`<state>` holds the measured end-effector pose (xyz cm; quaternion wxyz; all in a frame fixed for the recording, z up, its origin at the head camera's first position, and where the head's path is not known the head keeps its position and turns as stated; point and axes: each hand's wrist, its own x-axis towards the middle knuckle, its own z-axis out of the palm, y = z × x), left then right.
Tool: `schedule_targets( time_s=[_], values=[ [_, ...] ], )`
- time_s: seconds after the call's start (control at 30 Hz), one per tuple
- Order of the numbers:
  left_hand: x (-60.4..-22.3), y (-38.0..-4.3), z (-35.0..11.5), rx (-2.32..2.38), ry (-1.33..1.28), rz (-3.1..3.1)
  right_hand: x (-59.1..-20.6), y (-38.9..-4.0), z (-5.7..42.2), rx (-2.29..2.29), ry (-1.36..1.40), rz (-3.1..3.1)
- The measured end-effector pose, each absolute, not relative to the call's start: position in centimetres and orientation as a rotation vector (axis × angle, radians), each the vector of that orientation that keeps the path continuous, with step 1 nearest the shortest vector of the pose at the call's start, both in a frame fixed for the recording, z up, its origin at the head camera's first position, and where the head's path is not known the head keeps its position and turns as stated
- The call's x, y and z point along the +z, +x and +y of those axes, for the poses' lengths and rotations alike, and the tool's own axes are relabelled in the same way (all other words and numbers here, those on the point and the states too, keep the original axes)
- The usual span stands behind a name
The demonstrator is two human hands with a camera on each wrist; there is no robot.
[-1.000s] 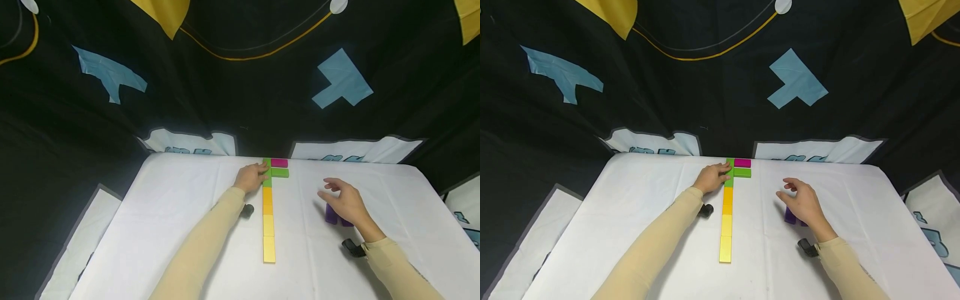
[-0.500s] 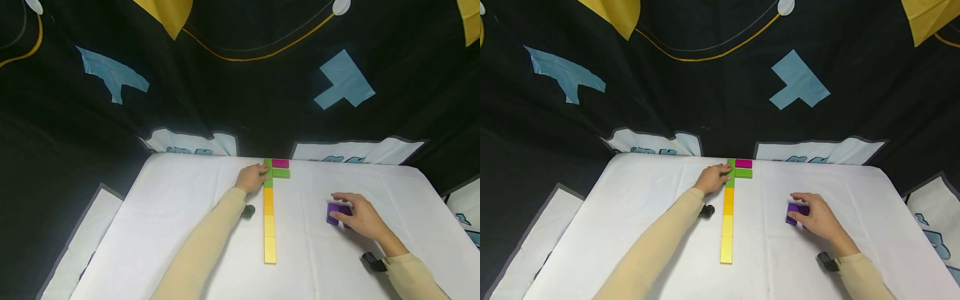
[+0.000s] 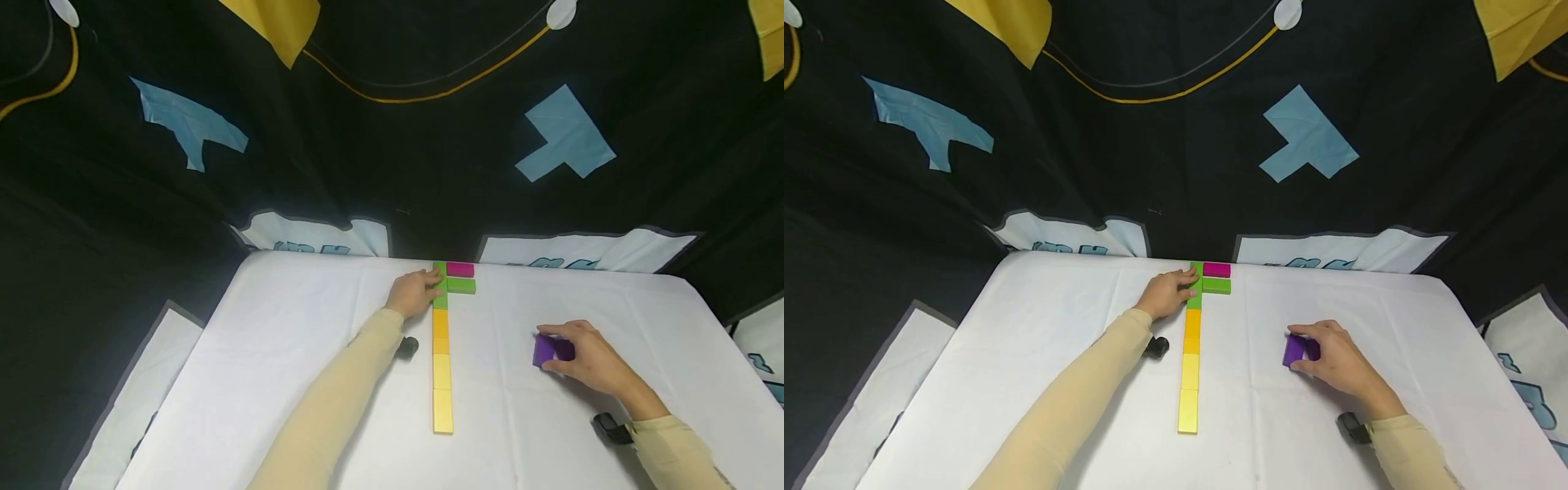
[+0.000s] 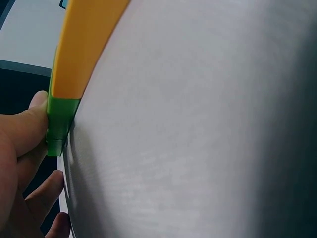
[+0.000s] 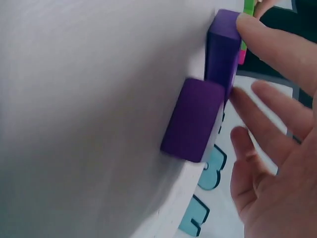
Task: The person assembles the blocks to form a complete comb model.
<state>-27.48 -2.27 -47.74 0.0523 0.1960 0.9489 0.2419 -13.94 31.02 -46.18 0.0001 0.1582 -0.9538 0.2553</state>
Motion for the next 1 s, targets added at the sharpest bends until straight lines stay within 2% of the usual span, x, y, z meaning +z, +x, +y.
schedule_targets(
  time_s=[0.33, 1.0],
  values=[
    [-47.9, -27.5, -2.2, 0.719, 0.583, 2.894, -46.6, -13.8, 28.4, 0.581, 0.335, -2.946],
    [-47.7, -27.3, -2.2, 0.732, 0.615, 2.917, -46.2, -13.5, 27.9, 0.531, 0.253, -3.041]
  ],
)
